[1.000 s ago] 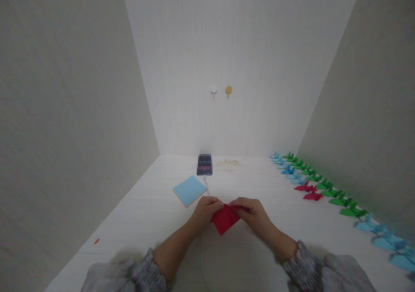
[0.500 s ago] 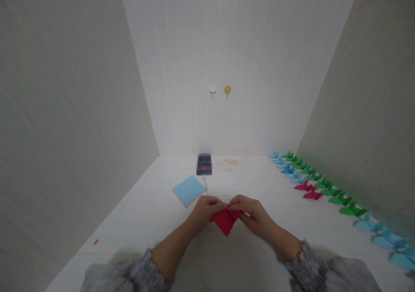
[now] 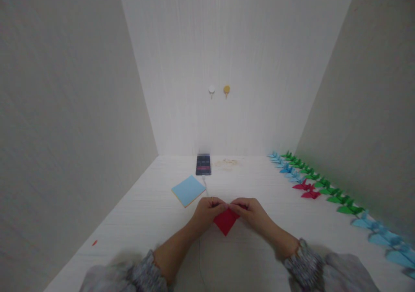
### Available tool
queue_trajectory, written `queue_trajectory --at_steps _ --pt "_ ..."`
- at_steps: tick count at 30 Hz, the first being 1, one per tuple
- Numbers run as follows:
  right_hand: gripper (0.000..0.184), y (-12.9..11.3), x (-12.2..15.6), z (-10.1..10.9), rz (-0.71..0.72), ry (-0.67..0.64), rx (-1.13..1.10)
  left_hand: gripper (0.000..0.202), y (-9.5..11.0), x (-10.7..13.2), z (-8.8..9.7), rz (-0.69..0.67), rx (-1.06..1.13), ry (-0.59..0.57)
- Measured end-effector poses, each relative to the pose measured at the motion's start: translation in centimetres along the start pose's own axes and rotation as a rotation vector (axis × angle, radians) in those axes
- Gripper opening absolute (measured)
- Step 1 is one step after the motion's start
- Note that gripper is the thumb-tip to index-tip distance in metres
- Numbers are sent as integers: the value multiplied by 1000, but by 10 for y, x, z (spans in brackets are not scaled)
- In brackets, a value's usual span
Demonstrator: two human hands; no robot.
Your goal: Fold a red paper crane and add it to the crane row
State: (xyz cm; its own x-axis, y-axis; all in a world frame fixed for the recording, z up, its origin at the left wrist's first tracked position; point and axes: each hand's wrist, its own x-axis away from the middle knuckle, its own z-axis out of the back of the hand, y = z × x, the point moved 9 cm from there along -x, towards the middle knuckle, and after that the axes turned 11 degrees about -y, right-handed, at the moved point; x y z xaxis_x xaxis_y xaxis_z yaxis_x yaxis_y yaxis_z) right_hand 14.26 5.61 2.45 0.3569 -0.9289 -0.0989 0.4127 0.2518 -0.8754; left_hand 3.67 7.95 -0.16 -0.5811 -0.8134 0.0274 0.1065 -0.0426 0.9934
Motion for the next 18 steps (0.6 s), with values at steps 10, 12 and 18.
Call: queue_trajectory --at_steps 10,12,18 --pt "25 11 -1 4 -29 44 -106 34 -9 -3 -3 41 119 -17" --pt "25 11 -1 5 -35 54 -93 36 -8 -2 -5 45 94 -27" --pt "22 13 0 5 -50 55 -131 34 -1 -1 -6 8 0 -40"
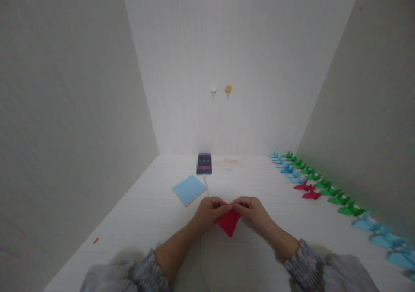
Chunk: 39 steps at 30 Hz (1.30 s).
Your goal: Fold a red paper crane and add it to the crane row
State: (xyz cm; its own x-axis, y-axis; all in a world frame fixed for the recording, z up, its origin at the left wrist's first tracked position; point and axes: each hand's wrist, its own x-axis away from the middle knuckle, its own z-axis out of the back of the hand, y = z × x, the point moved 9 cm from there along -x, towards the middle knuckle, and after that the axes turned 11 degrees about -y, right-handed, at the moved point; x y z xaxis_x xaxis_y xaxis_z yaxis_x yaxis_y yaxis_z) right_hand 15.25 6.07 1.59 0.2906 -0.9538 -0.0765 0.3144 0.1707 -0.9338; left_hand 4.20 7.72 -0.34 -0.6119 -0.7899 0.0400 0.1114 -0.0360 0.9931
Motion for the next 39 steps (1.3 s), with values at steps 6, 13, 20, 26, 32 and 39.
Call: queue_trajectory --at_steps 6,13,20,26,32,39 --pt "21 -2 1 -4 5 -32 -5 29 3 0 2 -25 83 -13" --pt "26 -7 1 -4 4 -70 41 27 -5 -1 5 49 161 35" --pt "28 -10 1 3 8 -92 91 23 -6 0 8 46 221 68" --pt "35 -9 3 3 -52 -142 27 22 -6 0 9 36 160 88" --pt "38 8 1 15 -138 -143 -54 21 -6 -1 13 21 96 115" --pt "39 4 -2 40 -64 -20 -102 21 -5 -1 20 -16 58 157"
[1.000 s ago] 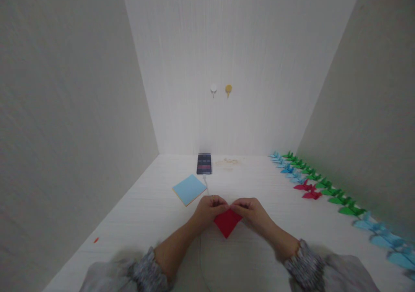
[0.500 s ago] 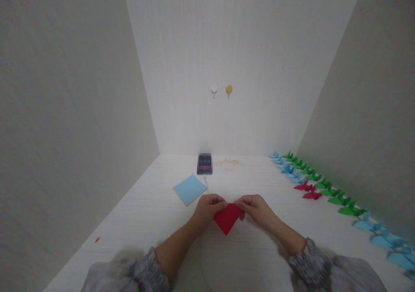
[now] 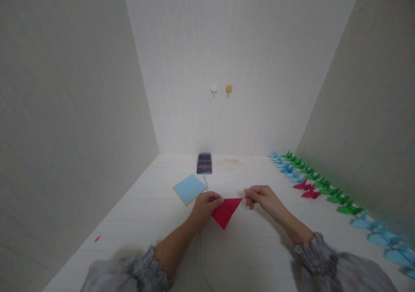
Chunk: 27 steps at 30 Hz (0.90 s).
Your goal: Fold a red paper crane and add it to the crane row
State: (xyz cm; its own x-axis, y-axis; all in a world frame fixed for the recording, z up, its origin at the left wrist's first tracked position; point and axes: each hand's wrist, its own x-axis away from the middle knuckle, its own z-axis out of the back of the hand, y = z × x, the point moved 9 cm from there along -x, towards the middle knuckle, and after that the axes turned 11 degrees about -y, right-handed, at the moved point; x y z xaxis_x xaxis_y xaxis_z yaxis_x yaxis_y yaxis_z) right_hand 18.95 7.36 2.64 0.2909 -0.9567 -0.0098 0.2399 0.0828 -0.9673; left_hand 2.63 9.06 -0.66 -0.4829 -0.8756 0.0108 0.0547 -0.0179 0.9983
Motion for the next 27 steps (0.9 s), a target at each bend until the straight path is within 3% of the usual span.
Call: queue_trajectory --at_steps 5,10,17,23,27 --pt "38 -10 1 -15 84 -65 60 20 0 -1 -1 -33 -20 -9" --pt "26 -3 0 -37 19 -183 -35 18 1 -1 -3 -36 18 -30" --pt "21 -5 -1 -30 74 -138 -149 18 -1 0 -1 -7 118 -29" --pt "19 -3 0 -38 46 -174 -135 24 0 2 -16 40 114 -134" --pt "22 -10 3 -36 50 -177 -149 23 -2 3 -12 73 152 -108"
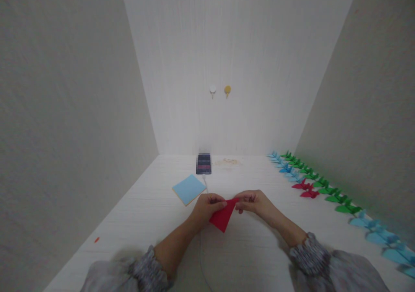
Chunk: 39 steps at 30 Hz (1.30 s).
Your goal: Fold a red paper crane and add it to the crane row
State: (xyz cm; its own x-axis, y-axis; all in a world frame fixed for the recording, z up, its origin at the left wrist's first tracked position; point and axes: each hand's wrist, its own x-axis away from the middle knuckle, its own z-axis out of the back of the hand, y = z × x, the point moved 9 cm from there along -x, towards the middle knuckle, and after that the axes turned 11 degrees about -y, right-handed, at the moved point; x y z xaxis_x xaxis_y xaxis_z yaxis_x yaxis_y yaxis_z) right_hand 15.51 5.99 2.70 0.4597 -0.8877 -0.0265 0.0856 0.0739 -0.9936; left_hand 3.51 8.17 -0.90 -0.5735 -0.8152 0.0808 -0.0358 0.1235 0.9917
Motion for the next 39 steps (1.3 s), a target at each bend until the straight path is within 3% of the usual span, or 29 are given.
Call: queue_trajectory --at_steps 6,15,26,31,34,39 --pt "27 -8 4 10 -1 73 51 23 -1 0 2 5 -8 3" --pt "31 2 2 2 -65 -29 155 25 -2 0 -3 25 -34 -28" --pt "31 0 2 4 -46 31 179 25 2 2 -5 33 -12 -18" --pt "32 -17 2 1 76 116 470 21 -1 1 -6 29 -50 -20" --pt "19 -10 -3 -8 44 90 619 18 -3 0 -10 21 -59 -49" --pt "18 -10 -2 -6 43 139 690 19 -4 -1 -13 12 -74 -68"
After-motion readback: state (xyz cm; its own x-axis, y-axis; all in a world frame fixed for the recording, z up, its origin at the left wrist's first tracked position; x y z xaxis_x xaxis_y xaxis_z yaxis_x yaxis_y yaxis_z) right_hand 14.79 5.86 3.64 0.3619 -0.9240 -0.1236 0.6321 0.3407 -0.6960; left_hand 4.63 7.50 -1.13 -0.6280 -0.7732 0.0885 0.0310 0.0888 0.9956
